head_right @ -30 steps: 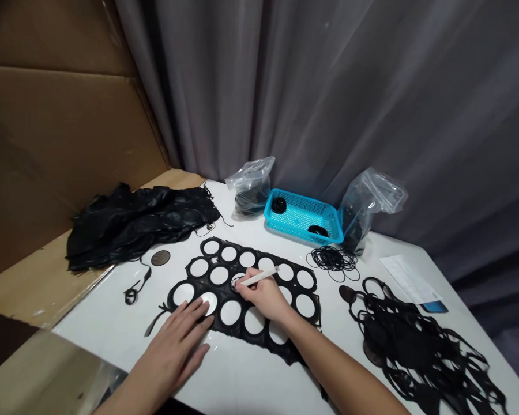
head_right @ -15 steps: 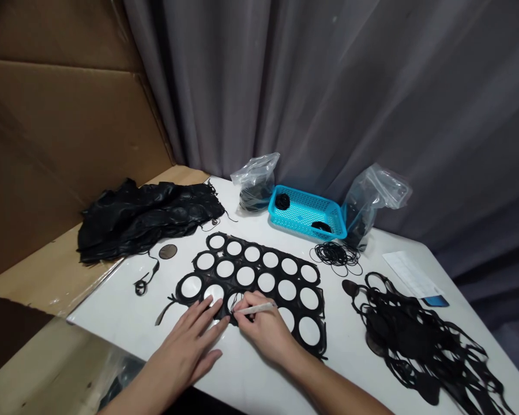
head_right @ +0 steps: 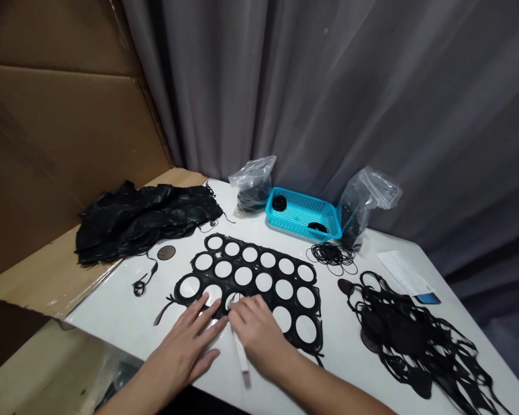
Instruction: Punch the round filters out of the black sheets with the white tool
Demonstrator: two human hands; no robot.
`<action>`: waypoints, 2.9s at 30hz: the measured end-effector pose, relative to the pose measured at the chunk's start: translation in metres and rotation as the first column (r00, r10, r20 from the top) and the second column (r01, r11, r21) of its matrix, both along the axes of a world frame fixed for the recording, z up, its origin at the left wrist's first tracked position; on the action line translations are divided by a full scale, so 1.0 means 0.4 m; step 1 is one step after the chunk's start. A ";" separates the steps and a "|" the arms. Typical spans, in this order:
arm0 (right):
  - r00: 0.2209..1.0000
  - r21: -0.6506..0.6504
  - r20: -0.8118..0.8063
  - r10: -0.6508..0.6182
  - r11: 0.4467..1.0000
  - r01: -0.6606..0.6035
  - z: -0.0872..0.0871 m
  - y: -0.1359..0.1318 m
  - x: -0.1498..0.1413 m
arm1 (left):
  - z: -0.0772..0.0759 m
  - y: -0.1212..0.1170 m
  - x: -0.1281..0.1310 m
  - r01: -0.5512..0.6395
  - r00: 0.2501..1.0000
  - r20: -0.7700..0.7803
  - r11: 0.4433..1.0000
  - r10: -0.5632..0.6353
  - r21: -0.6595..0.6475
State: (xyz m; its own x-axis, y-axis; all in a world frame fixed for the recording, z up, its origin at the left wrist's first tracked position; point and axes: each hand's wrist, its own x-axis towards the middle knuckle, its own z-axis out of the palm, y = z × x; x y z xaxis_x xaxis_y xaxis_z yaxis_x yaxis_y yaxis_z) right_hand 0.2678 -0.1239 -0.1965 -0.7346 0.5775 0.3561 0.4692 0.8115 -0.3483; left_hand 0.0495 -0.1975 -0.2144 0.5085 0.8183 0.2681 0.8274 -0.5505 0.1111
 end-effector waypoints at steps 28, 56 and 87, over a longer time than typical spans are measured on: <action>0.968 -0.683 -0.199 -0.153 0.730 -0.025 0.037 0.067 -0.109 | -0.012 -0.031 -0.027 -0.112 0.993 -0.015 0.975 0.117 0.190; 0.958 -0.641 -0.260 -0.125 0.764 -0.075 0.047 0.171 -0.171 | 0.008 -0.050 -0.057 -0.205 0.978 0.063 0.969 0.197 0.140; 0.981 0.005 -0.090 -0.171 0.985 0.172 0.031 0.318 -0.220 | 0.006 -0.060 -0.080 -0.227 0.974 0.049 0.970 0.223 0.086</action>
